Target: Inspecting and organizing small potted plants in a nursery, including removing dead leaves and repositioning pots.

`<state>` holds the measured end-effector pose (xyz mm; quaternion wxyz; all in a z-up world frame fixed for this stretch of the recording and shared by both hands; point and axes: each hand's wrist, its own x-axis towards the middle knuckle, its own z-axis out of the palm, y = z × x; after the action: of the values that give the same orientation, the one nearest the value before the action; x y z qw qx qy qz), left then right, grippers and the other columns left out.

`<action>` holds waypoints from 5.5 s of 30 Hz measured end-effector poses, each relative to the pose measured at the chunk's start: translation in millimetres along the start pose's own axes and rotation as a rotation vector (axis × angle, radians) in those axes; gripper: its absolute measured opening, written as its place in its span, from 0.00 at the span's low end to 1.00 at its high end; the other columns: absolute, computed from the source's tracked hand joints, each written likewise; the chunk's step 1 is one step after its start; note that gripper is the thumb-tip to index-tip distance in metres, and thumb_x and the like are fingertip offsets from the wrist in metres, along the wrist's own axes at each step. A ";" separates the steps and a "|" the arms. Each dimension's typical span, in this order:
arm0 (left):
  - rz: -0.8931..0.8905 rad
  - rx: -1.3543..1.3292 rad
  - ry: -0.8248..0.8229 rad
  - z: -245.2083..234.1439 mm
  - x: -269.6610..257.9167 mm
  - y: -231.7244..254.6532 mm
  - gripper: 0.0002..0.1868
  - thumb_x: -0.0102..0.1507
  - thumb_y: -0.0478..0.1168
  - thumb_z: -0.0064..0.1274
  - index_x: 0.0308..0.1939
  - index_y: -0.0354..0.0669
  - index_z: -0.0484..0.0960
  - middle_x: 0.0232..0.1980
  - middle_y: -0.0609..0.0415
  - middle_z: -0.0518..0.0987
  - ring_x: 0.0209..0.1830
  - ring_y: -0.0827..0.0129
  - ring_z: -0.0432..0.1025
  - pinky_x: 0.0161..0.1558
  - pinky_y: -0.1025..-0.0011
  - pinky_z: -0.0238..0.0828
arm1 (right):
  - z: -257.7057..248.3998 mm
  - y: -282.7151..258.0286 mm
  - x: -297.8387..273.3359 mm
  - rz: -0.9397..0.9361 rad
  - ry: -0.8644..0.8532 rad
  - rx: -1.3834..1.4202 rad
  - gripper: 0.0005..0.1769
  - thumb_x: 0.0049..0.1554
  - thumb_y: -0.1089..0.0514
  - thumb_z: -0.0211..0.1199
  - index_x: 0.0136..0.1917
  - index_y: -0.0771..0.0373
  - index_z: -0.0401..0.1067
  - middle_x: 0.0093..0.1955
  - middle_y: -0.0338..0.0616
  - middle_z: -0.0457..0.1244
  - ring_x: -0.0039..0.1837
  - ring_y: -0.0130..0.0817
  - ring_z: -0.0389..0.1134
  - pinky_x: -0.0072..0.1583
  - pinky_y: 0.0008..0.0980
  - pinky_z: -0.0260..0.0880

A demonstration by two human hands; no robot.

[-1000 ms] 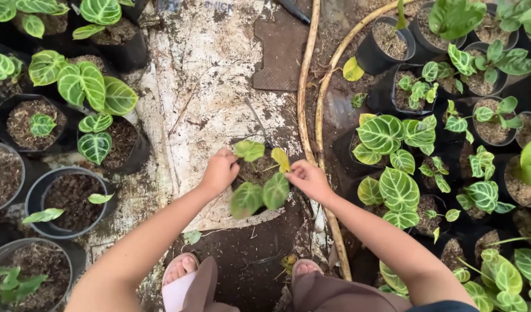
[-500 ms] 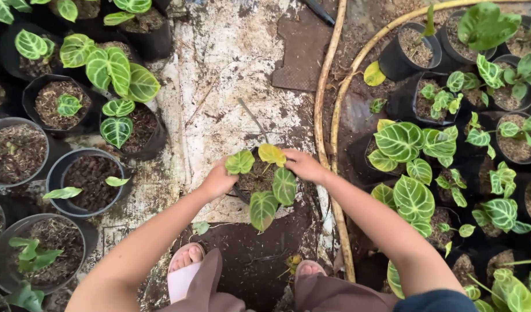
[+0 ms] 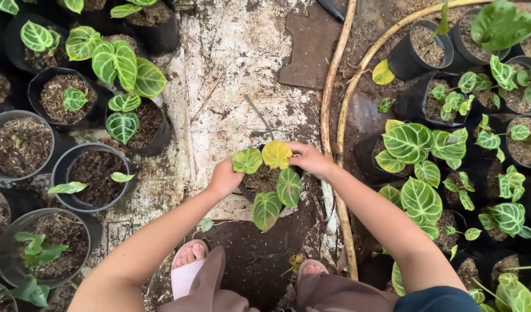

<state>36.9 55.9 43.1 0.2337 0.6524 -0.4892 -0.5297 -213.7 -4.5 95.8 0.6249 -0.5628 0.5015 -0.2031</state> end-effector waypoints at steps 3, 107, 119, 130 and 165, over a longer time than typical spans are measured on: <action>0.014 -0.090 -0.010 0.4 0.8 3.7 0.23 0.67 0.41 0.48 0.64 0.34 0.77 0.61 0.37 0.79 0.68 0.42 0.68 0.70 0.47 0.61 | -5.2 27.6 16.8 -0.072 -0.026 -0.116 0.24 0.50 0.69 0.63 0.60 0.60 0.79 0.64 0.50 0.67 0.70 0.45 0.64 0.73 0.47 0.59; 0.435 1.121 -0.238 5.3 -64.9 15.8 0.37 0.60 0.43 0.46 0.75 0.44 0.62 0.76 0.59 0.63 0.22 0.67 0.77 0.29 0.64 0.77 | 12.6 62.4 -50.9 -0.128 -0.107 -1.198 0.23 0.52 0.54 0.60 0.61 0.56 0.73 0.69 0.34 0.57 0.37 0.49 0.73 0.46 0.45 0.77; 0.920 1.031 0.180 16.7 -26.3 -17.7 0.08 0.61 0.48 0.43 0.29 0.56 0.73 0.30 0.66 0.67 0.21 0.69 0.69 0.22 0.70 0.66 | 11.9 67.9 -61.2 -0.444 0.089 -1.130 0.11 0.51 0.49 0.62 0.45 0.54 0.77 0.61 0.31 0.66 0.37 0.43 0.74 0.43 0.41 0.76; 0.322 0.960 -0.400 5.3 -42.3 74.1 0.37 0.62 0.36 0.46 0.77 0.39 0.58 0.82 0.51 0.55 0.47 0.44 0.80 0.46 0.46 0.80 | 3.7 42.7 -34.5 -0.424 -0.001 -1.215 0.12 0.49 0.53 0.58 0.46 0.57 0.72 0.52 0.32 0.64 0.37 0.50 0.72 0.43 0.48 0.74; 1.487 0.970 0.067 -54.8 -25.1 33.2 0.10 0.58 0.32 0.55 0.24 0.52 0.82 0.26 0.63 0.74 0.35 0.65 0.65 0.45 0.61 0.65 | -21.9 82.9 45.6 -0.476 0.247 -0.813 0.11 0.55 0.63 0.60 0.48 0.51 0.79 0.47 0.38 0.67 0.55 0.44 0.71 0.58 0.36 0.71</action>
<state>75.3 52.7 100.1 0.2293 0.2084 -0.9498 0.0442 -239.3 -29.2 5.4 0.2264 -0.8321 0.4680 -0.1930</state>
